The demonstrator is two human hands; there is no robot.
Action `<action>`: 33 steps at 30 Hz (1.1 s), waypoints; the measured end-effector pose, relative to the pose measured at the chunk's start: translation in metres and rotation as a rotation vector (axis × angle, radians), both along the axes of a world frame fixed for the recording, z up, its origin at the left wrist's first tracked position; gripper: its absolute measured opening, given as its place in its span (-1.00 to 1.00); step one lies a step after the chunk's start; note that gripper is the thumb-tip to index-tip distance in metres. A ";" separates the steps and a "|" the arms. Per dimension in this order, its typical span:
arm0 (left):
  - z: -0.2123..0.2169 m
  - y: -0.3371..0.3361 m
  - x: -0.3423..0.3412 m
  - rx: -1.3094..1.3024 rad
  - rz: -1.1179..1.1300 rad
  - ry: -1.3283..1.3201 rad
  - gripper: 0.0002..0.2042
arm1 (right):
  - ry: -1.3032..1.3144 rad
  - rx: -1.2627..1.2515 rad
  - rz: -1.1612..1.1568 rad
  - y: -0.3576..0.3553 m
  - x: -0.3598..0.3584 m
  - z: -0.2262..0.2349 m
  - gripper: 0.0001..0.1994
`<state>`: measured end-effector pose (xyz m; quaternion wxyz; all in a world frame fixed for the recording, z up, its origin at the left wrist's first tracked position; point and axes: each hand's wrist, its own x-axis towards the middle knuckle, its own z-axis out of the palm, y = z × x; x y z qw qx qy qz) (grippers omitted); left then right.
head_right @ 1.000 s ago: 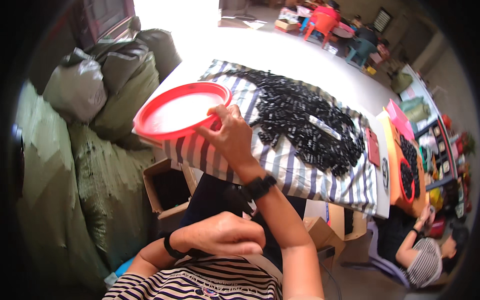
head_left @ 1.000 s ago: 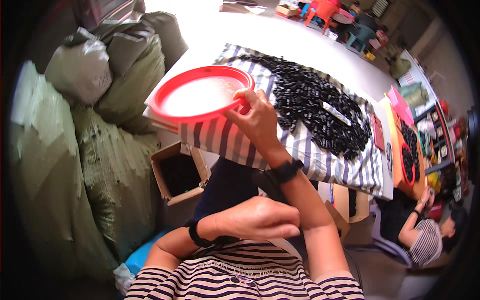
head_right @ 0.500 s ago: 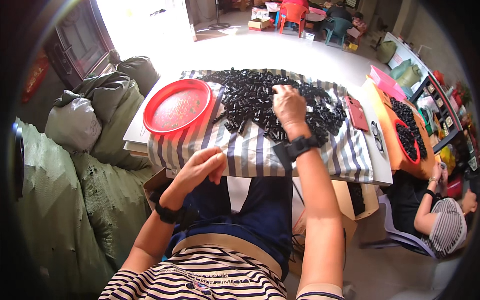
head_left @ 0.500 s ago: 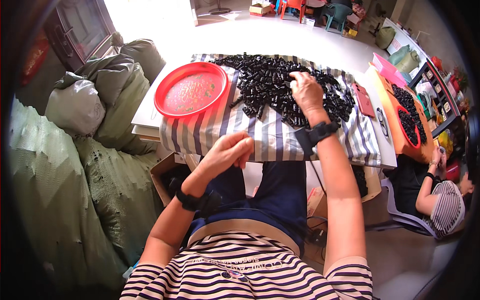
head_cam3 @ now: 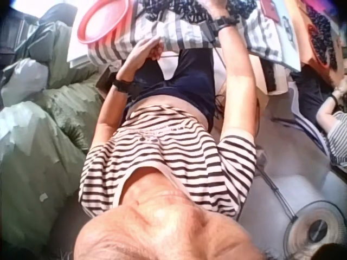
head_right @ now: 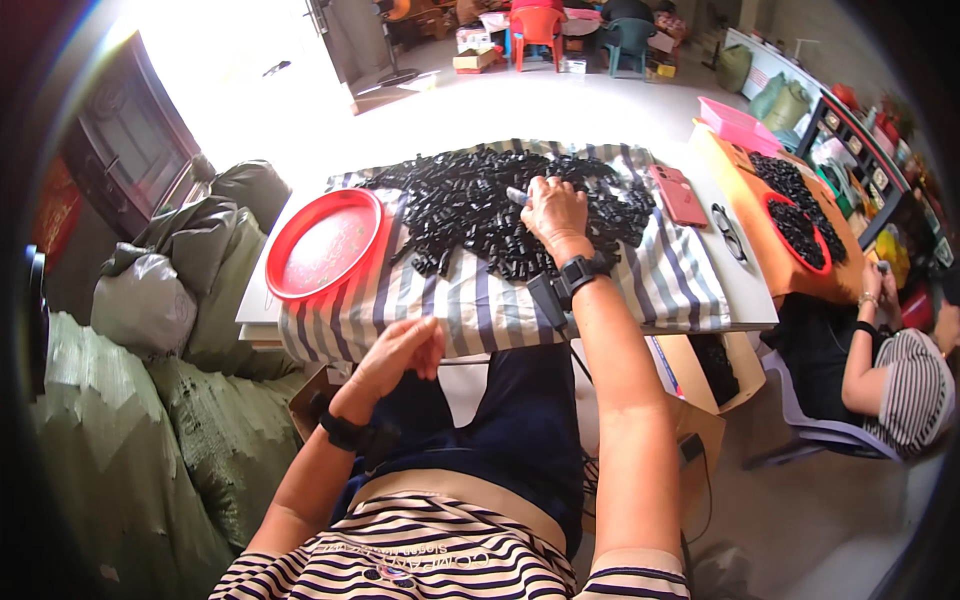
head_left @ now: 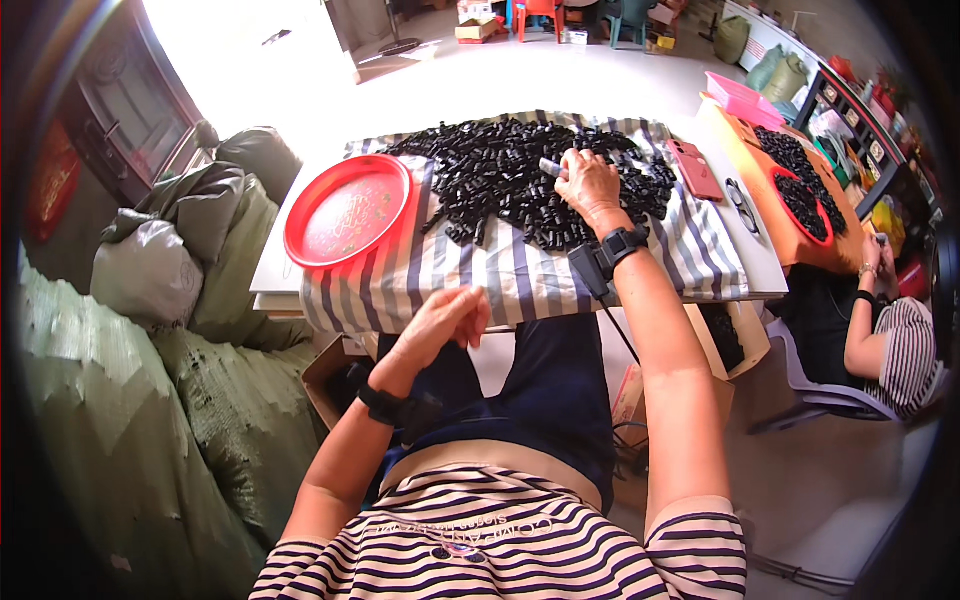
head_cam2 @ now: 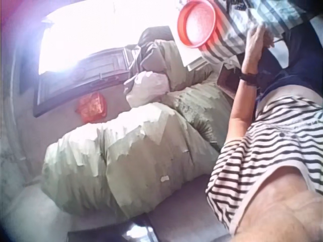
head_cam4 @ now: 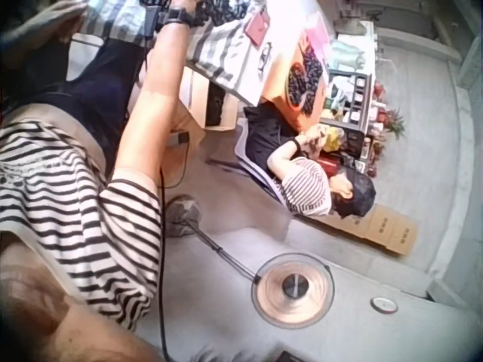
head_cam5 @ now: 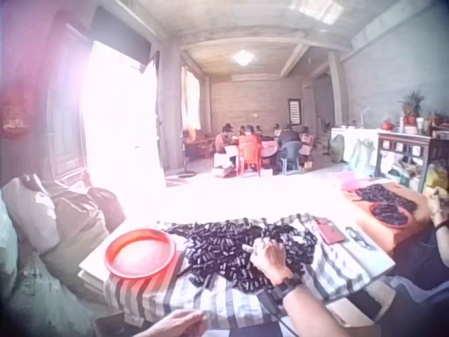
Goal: The recorder is sorting and assembling small black plastic components at a table.
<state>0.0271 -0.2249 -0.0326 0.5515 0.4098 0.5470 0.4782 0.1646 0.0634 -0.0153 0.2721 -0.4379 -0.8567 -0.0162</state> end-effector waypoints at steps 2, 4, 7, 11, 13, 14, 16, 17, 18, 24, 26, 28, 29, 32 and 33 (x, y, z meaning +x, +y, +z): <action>-0.002 -0.004 0.005 -0.075 -0.100 -0.006 -0.59 | 0.064 0.081 0.069 -0.006 0.003 0.007 -0.78; -0.010 -0.005 0.000 -0.101 -0.135 -0.006 -0.55 | 0.183 0.088 0.071 -0.025 0.019 0.021 -0.79; -0.020 -0.010 -0.011 -0.214 -0.056 -0.113 -0.42 | 0.452 0.034 0.048 -0.058 0.057 0.025 -0.84; -0.032 -0.015 -0.010 -0.307 -0.050 -0.392 -0.39 | 0.909 -0.405 0.172 -0.089 0.123 -0.002 -0.81; -0.041 -0.017 -0.006 -0.316 0.096 -0.508 -0.43 | 1.035 -0.371 0.007 -0.098 0.150 -0.029 -0.84; -0.043 -0.018 -0.002 -0.330 0.254 -0.597 -0.46 | 1.140 -0.299 0.066 -0.107 0.157 -0.028 -0.83; -0.059 -0.017 -0.004 -0.209 0.406 -0.679 -0.62 | 1.344 -0.296 0.001 -0.121 0.170 -0.027 -0.79; -0.064 -0.017 -0.004 -0.141 0.447 -0.704 -0.64 | 1.458 -0.331 0.036 -0.126 0.174 -0.024 -0.78; -0.067 -0.015 -0.005 -0.074 0.491 -0.728 -0.66 | 1.574 -0.368 0.073 -0.131 0.177 -0.021 -0.76; -0.067 -0.011 -0.024 0.059 0.709 -0.974 -0.40 | 1.600 -0.646 -0.322 -0.149 0.185 -0.082 -0.60; -0.068 -0.008 -0.026 0.143 0.738 -1.102 -0.51 | 1.631 -0.860 -0.310 -0.147 0.183 -0.090 -0.56; -0.064 -0.007 -0.026 0.163 0.726 -1.125 -0.55 | 1.612 -0.869 -0.282 -0.138 0.180 -0.090 -0.57; -0.057 -0.009 -0.024 0.118 0.714 -1.108 -0.57 | 1.594 -0.864 -0.258 -0.133 0.177 -0.089 -0.58; -0.051 -0.008 -0.026 0.023 0.689 -1.125 -0.49 | 1.733 -0.886 -0.179 -0.121 0.162 -0.088 -0.62; -0.048 -0.008 -0.024 0.020 0.692 -1.115 -0.47 | 1.772 -0.877 -0.142 -0.121 0.160 -0.086 -0.66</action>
